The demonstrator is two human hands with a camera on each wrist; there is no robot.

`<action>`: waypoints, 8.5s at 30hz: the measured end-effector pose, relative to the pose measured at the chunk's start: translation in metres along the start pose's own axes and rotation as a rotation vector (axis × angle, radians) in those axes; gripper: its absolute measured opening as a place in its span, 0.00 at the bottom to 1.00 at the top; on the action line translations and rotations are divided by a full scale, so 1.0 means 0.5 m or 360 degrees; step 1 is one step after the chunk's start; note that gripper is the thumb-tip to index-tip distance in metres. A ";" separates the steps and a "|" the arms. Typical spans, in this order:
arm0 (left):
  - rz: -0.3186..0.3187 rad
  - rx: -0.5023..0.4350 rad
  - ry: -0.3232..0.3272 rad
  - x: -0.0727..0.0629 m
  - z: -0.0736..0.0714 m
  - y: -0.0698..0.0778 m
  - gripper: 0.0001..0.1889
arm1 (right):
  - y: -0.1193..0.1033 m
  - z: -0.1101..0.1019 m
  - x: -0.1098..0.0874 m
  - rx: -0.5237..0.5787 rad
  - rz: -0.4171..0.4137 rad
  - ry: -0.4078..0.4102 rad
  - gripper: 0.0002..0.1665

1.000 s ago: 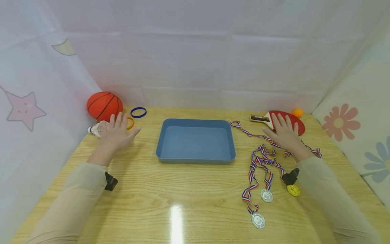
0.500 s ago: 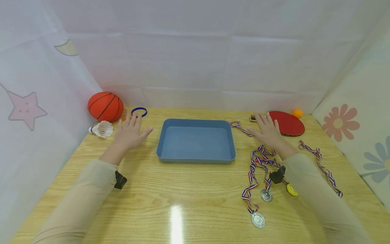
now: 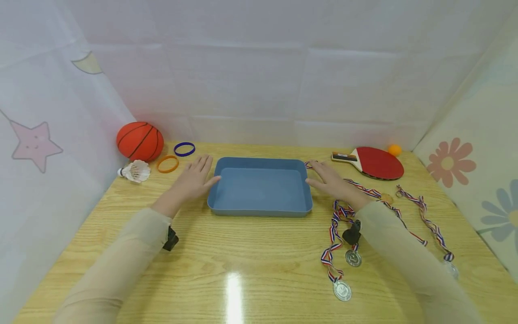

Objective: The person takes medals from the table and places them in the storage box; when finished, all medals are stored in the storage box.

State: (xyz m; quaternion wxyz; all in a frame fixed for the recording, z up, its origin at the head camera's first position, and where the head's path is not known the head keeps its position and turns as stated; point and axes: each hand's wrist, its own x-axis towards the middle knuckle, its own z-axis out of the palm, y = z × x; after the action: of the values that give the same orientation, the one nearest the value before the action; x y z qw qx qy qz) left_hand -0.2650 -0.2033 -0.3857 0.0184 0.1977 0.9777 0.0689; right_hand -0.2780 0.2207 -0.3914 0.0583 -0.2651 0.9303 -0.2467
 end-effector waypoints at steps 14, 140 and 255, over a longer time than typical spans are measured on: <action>0.0135 -0.0034 -0.0122 -0.002 0.013 0.002 0.34 | 0.003 0.012 0.008 0.0002 -0.0009 -0.0162 0.42; 0.0299 -0.0084 -0.0119 -0.148 0.023 0.032 0.34 | -0.110 0.083 -0.327 0.0386 -0.0383 -0.0461 0.07; 0.0310 -0.0058 -0.0110 -0.147 0.017 0.033 0.34 | -0.163 -0.262 -0.097 0.1790 -0.0064 0.0812 0.11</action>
State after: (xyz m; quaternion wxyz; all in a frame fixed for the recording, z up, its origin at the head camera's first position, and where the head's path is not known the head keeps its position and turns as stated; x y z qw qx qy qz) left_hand -0.1902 -0.2157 -0.3912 0.0489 0.2939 0.9511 0.0812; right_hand -0.2303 0.2418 -0.2382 -0.0398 -0.1437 0.6372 -0.7561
